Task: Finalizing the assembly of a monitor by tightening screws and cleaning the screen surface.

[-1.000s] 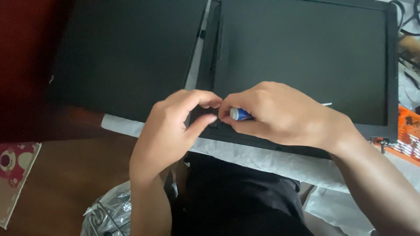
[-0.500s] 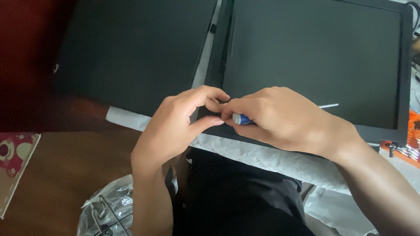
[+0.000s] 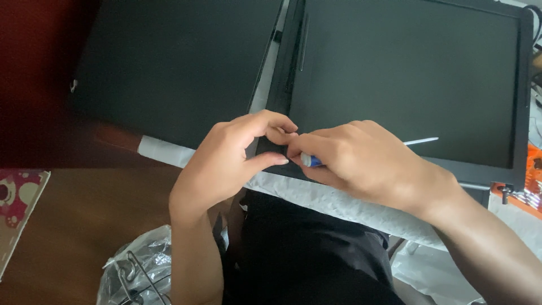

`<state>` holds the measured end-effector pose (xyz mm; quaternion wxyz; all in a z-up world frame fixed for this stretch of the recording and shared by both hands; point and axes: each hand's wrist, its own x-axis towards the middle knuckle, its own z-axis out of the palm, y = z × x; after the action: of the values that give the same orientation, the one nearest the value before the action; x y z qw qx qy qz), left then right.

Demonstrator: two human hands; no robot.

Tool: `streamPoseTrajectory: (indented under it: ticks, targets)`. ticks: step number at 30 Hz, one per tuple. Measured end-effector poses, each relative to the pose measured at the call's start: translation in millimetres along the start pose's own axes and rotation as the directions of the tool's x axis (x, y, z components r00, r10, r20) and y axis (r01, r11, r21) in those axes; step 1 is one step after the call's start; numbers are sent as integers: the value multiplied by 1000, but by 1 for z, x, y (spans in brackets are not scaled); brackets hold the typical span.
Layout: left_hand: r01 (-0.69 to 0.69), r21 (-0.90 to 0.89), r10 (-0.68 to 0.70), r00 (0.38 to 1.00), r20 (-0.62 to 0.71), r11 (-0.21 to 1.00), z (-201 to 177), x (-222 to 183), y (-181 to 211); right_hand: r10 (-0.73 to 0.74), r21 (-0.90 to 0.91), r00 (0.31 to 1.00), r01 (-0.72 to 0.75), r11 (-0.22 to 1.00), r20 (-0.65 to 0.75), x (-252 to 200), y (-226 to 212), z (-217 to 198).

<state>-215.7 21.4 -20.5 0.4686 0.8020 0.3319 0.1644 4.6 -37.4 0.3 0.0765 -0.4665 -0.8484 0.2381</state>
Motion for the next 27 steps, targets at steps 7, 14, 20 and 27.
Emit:
streamPoseTrajectory:
  ticks: [7, 14, 20, 27]
  targets:
    - [-49, -13, 49, 999, -24, 999, 1, 0, 1, -8, -12, 999, 7, 1000, -32, 0, -1, 6]
    - [-66, -6, 66, 998, -17, 998, 1, 0, -1, -12, 38, 996, 16, 999, -88, -3, 0, 10]
    - [-58, -28, 57, 998, -22, 998, 1, 0, 0, 6, 62, 992, 2, 998, -129, -5, 0, 13]
    - [-66, -17, 66, 998, -18, 998, 2, 0, -1, 76, 69, 985, -66, 995, -154, -7, 2, 16]
